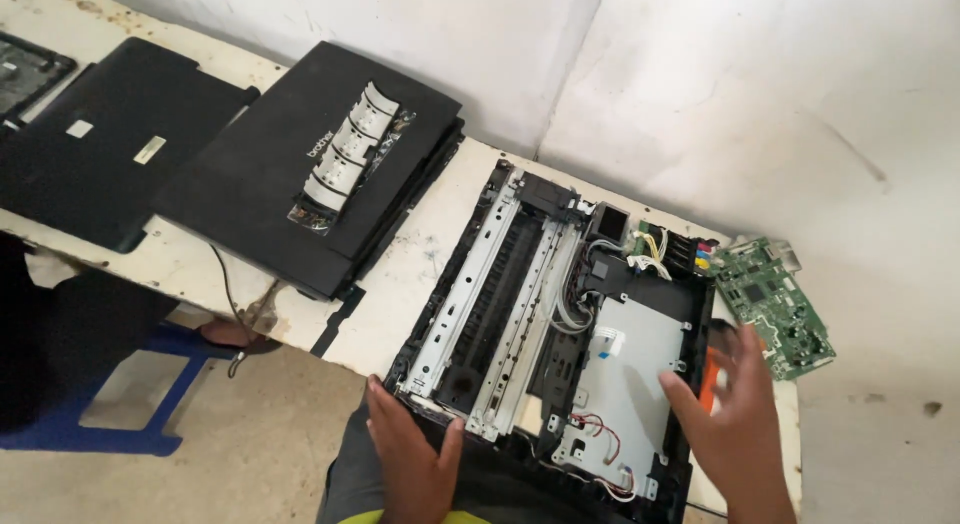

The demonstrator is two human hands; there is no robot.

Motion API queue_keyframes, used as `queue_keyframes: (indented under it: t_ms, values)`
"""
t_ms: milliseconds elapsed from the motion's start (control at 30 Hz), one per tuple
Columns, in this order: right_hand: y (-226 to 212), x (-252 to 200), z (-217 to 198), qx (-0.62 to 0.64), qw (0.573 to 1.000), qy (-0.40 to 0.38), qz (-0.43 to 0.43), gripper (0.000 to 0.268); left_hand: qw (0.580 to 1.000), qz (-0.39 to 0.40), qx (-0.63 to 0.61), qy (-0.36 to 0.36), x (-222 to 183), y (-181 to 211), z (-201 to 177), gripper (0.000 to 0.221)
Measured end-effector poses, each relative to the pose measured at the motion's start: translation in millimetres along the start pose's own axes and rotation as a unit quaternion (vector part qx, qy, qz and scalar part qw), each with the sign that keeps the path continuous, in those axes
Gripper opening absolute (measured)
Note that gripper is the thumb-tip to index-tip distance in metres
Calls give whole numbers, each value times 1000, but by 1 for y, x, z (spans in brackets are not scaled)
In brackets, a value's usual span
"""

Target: The person works on a disassembled printer placed on a table, using an orange plastic pry tool to manipulate internal components. They also handle a white connector and various wires while another person works on a separate circuit board in the background.

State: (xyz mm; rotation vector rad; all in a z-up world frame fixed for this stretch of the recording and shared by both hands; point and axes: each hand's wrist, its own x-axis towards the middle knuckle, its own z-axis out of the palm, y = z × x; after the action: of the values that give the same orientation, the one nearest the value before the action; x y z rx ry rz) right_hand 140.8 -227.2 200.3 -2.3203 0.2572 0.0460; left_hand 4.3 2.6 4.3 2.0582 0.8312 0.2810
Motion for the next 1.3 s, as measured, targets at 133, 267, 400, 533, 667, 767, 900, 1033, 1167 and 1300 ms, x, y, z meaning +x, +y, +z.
queue_keyframes:
  t_ms: [133,267,400,533,667,767,900,1033,1167,1300]
  values:
    - [-39,46,30,-105,976,-38,-187,97,1000,23,-10,15,-2,-7,5,106]
    - [-56,150,105,-186,920,-74,-338,76,1000,-6,-13,-23,0,-16,8,110]
    - [-93,202,160,-390,851,-140,-322,56,999,-29,20,-22,5,-31,22,120]
    - [-116,206,171,-480,818,-167,-270,34,998,-39,50,-15,8,-35,28,121]
    - [-108,213,171,-459,821,-157,-300,35,999,-31,5,-21,5,-20,16,114]
    - [-100,219,167,-419,837,-152,-318,38,999,-41,-20,-9,9,-12,15,113]
    - [-105,214,166,-418,837,-143,-323,40,1000,-24,4,-7,6,-23,19,117]
    - [-105,213,170,-425,841,-149,-299,47,999,-45,-11,-21,5,-19,14,121]
    - [-104,219,167,-404,843,-138,-328,39,999,-37,-26,-2,11,-15,14,119]
    - [-107,221,166,-411,845,-154,-306,56,998,-53,-19,-21,8,-19,14,123]
